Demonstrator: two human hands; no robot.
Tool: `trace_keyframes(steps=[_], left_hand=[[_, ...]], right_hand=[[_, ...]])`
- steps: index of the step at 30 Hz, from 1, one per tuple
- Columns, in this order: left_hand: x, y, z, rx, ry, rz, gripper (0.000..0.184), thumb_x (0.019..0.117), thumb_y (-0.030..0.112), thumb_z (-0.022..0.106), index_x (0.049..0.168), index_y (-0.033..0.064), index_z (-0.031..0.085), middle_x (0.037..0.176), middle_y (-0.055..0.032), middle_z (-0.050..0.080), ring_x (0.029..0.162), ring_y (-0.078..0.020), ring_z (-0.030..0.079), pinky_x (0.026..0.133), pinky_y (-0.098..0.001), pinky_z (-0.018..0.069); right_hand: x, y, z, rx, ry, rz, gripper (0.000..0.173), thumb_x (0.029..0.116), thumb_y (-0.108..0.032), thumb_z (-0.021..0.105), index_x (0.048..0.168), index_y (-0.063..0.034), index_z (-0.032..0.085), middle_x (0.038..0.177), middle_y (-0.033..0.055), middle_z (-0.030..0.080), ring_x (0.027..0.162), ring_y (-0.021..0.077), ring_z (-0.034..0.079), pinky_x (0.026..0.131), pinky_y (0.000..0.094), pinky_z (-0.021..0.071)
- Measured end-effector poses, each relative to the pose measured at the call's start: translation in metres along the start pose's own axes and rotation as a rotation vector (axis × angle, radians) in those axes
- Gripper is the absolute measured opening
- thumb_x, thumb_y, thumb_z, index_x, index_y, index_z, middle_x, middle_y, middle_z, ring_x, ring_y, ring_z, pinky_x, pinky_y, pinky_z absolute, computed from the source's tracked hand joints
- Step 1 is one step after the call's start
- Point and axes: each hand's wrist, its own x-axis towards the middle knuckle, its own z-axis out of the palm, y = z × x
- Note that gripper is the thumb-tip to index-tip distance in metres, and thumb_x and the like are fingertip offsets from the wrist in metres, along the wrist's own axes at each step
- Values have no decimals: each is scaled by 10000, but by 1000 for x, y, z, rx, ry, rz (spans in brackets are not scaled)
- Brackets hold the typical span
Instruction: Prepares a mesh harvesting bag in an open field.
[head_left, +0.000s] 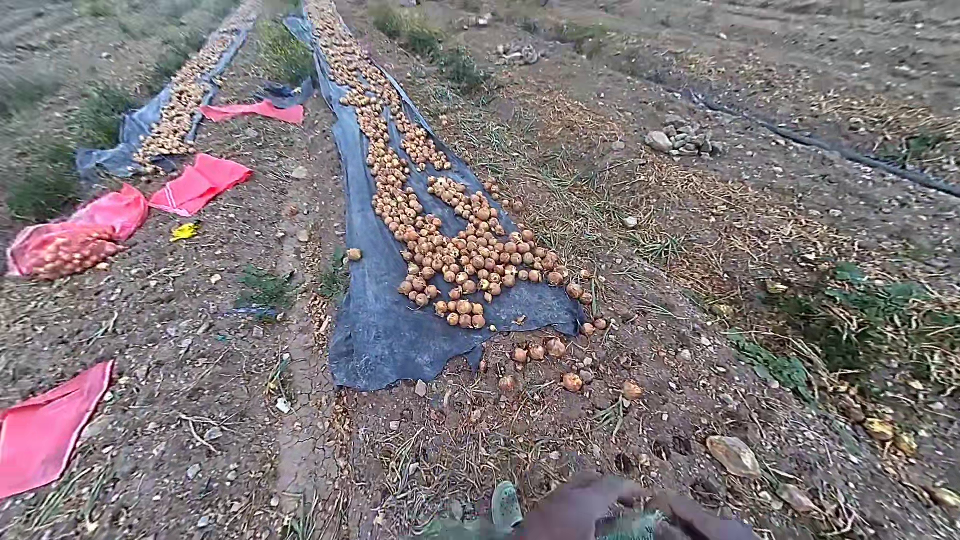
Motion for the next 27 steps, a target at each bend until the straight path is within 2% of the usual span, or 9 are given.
trace_keyframes(steps=[2, 3, 6, 9, 13, 21, 24, 26, 27], left_hand=[[4, 7, 20, -61, -12, -6, 707, 935, 482, 716, 1519, 155, 490, 1347, -90, 666, 1201, -205, 662, 1044, -500, 540], [1, 2, 21, -51, 74, -23, 526, 973, 428, 682, 1418, 159, 599, 1215, -62, 724, 1066, -171, 708, 958, -470, 582], [-16, -13, -10, -40, 287, -6, 241, 1009, 337, 654, 1112, 149, 761, 1004, 19, 745, 883, -87, 696, 829, -351, 601], [-35, -10, -39, -78, 326, 3, 201, 1003, 298, 670, 1088, 133, 748, 944, 13, 718, 791, -93, 663, 739, -323, 586], [-48, 11, -71, -94, 324, 28, 193, 989, 254, 690, 1113, 109, 722, 945, -10, 715, 800, -121, 670, 736, -334, 589], [-51, 50, -121, -42, 372, 99, 170, 966, 167, 717, 1115, 87, 730, 1000, -49, 716, 838, -170, 690, 746, -347, 614], [-51, 48, -137, 9, 451, 92, 159, 966, 174, 714, 1103, 94, 729, 982, -52, 729, 808, -177, 693, 717, -341, 612], [-55, 46, -154, 75, 535, 69, 154, 966, 178, 707, 1101, 107, 729, 989, -41, 734, 822, -183, 702, 724, -343, 620], [-58, 44, -164, 122, 579, 50, 152, 963, 186, 710, 1099, 121, 732, 994, -30, 743, 832, -177, 710, 730, -338, 623]], right_hand=[[14, -14, -11, 11, 60, -65, 292, 1021, -345, 619, 1140, -89, 691, 856, 113, 691, 722, 250, 660, 669, 501, 559], [19, -16, -17, 17, 60, -90, 281, 1008, -343, 639, 1146, -105, 697, 879, 97, 700, 744, 234, 668, 682, 488, 568], [41, -21, -29, -25, -49, -144, 307, 980, -417, 684, 1145, -159, 699, 944, 54, 710, 823, 211, 677, 747, 493, 576], [70, -29, -20, -139, -162, -273, 297, 989, -433, 663, 1147, -183, 692, 1024, 25, 707, 921, 192, 679, 833, 476, 576], [112, -38, -10, -191, -27, -448, 193, 941, -337, 710, 1107, -239, 692, 1063, -37, 694, 944, 136, 676, 842, 423, 598], [115, -35, -28, 86, 11, -329, 194, 983, -343, 673, 1159, -267, 705, 1038, -55, 727, 850, 120, 705, 773, 375, 623], [101, -13, -69, 242, 49, -257, 182, 988, -270, 663, 1155, -219, 716, 949, 39, 748, 640, 190, 683, 567, 378, 605], [81, -13, -120, 432, 50, -225, 232, 980, -317, 676, 1154, -166, 704, 768, 96, 664, 467, 154, 519, 407, 302, 445], [66, -21, -150, 522, 92, -209, 210, 963, -304, 678, 1110, -156, 707, 669, 61, 582, 440, 98, 444, 396, 248, 379]])
